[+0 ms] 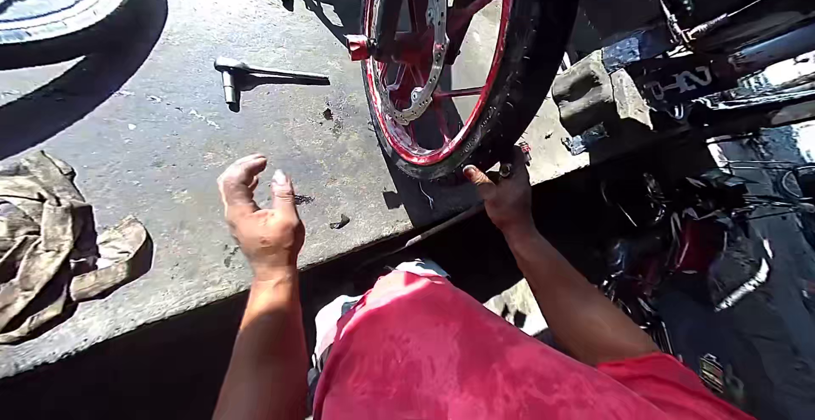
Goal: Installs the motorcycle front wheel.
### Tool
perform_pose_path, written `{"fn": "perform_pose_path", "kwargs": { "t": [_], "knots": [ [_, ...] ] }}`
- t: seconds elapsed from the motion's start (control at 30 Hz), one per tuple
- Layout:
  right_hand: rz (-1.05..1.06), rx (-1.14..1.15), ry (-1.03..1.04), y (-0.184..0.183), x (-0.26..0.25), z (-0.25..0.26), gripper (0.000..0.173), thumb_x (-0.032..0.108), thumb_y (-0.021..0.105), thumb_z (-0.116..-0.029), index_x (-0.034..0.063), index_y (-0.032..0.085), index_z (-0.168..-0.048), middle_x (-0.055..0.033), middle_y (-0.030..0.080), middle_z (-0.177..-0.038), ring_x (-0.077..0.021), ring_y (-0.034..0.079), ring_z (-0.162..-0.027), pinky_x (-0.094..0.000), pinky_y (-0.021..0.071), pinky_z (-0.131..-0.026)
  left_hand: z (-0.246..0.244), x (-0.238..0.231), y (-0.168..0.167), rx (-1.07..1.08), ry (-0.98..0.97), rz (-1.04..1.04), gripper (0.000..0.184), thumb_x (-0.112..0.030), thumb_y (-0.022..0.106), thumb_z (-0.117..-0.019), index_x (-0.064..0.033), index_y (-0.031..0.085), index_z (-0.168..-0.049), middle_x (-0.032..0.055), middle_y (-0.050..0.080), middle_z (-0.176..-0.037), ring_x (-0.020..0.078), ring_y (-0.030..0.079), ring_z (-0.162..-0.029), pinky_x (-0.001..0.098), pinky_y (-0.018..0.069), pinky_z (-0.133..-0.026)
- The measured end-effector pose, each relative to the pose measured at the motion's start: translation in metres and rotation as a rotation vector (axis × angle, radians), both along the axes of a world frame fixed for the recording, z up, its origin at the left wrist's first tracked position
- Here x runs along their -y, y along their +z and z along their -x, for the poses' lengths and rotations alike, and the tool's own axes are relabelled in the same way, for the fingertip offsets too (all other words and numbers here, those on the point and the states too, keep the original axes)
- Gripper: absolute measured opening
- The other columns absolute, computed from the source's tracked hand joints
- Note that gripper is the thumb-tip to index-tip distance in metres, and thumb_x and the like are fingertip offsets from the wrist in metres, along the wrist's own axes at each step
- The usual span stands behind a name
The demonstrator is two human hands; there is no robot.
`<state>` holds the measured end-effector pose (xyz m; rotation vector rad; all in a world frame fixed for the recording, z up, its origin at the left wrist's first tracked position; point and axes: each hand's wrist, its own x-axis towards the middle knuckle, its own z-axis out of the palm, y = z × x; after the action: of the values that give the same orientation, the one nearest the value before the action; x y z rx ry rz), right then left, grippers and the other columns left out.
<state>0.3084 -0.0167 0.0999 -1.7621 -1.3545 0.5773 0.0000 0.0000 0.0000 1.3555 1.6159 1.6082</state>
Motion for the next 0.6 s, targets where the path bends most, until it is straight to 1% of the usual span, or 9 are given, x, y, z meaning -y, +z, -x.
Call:
{"fn": "perform_pose_path", "kwargs": {
  "t": [0.07,0.1,0.17,0.2,0.27,0.33,0.4,0.47,0.6],
  "knots": [
    [0.133,0.070,0.012,0.007,0.006,0.034,0.056,0.024,0.087,-0.0797,0.0002,0.061,-0.123,-0.0080,0.070,-0.094,-0.0148,0.068,-0.085,-0.0386,0.0593,-0.078,-0.055,-0.032,0.061,0.016,-0.376,-0.079,0.067,-0.051,0.058,-0.0973,-0.0008,0.051,-0.141,0.0166,0.054,-0.146,0.0222,0.050,-0.138,0.0440,0.0437,-0.114],
    [0.228,0.099,0.033,0.010,0.004,0.051,0.045,0.023,0.083,-0.0823,-0.0017,0.064,-0.115,-0.0118,0.069,-0.087,-0.0230,0.068,-0.081,-0.0468,0.0583,-0.075,-0.078,-0.047,0.087,0.041,-0.492,-0.095,0.087,-0.064,0.061,-0.0925,-0.0020,0.042,-0.150,0.0149,0.049,-0.152,0.0198,0.047,-0.141,0.0427,0.0425,-0.116],
    [0.391,0.106,0.147,0.012,-0.003,0.072,0.032,0.025,0.072,-0.0941,-0.0022,0.068,-0.111,-0.0171,0.069,-0.086,-0.0324,0.069,-0.083,-0.0555,0.0560,-0.076,-0.101,-0.071,0.113,0.144,-0.492,-0.124,0.116,-0.071,0.074,-0.0783,-0.0064,0.023,-0.161,0.0097,0.051,-0.151,0.0121,0.055,-0.133,0.0353,0.0504,-0.110],
    [0.449,0.091,0.208,0.009,-0.007,0.077,0.028,0.026,0.067,-0.0980,-0.0013,0.069,-0.105,-0.0174,0.069,-0.086,-0.0335,0.069,-0.085,-0.0567,0.0553,-0.077,-0.095,-0.080,0.116,0.209,-0.476,-0.162,0.115,-0.059,0.081,-0.0790,-0.0041,0.020,-0.160,0.0110,0.051,-0.150,0.0139,0.057,-0.131,0.0350,0.0525,-0.109],
    [0.490,0.014,0.271,0.001,-0.018,0.075,0.025,0.023,0.062,-0.0990,-0.0005,0.070,-0.098,-0.0174,0.070,-0.089,-0.0326,0.069,-0.090,-0.0558,0.0538,-0.081,-0.072,-0.093,0.118,0.176,-0.442,-0.196,0.110,-0.038,0.088,-0.0795,-0.0024,0.020,-0.159,0.0109,0.046,-0.154,0.0160,0.052,-0.137,0.0348,0.0479,-0.114],
    [0.506,-0.114,0.245,-0.019,-0.023,0.060,0.027,0.026,0.064,-0.1003,0.0055,0.069,-0.117,-0.0150,0.072,-0.105,-0.0288,0.069,-0.101,-0.0535,0.0546,-0.091,-0.059,-0.094,0.115,0.150,-0.466,-0.160,0.111,-0.032,0.090,-0.0785,-0.0063,0.018,-0.160,0.0072,0.044,-0.156,0.0161,0.048,-0.141,0.0357,0.0451,-0.117],
    [0.436,-0.246,0.188,-0.048,-0.030,0.037,0.029,0.031,0.063,-0.1029,0.0084,0.067,-0.120,-0.0115,0.067,-0.102,-0.0239,0.065,-0.090,-0.0480,0.0548,-0.083,-0.060,-0.091,0.113,0.146,-0.449,-0.148,0.113,-0.034,0.089,-0.0790,-0.0060,0.016,-0.161,0.0064,0.044,-0.156,0.0158,0.048,-0.141,0.0352,0.0441,-0.118],
    [0.398,-0.384,0.102,-0.069,-0.039,0.007,0.030,0.034,0.065,-0.1019,0.0058,0.066,-0.112,-0.0085,0.061,-0.086,-0.0186,0.057,-0.072,-0.0407,0.0504,-0.068,-0.065,-0.092,0.110,0.191,-0.430,-0.194,0.111,-0.033,0.088,-0.0799,-0.0034,0.016,-0.159,0.0079,0.044,-0.155,0.0175,0.048,-0.141,0.0369,0.0426,-0.119],
    [0.398,-0.653,0.043,-0.095,-0.053,-0.046,0.016,0.018,0.065,-0.1002,0.0035,0.064,-0.108,-0.0058,0.058,-0.085,-0.0123,0.051,-0.068,-0.0311,0.0467,-0.064,-0.062,-0.089,0.095,0.153,-0.295,-0.271,0.107,-0.037,0.086,-0.0824,-0.0002,0.019,-0.157,0.0115,0.044,-0.154,0.0201,0.047,-0.141,0.0399,0.0411,-0.119]
  ]
}}
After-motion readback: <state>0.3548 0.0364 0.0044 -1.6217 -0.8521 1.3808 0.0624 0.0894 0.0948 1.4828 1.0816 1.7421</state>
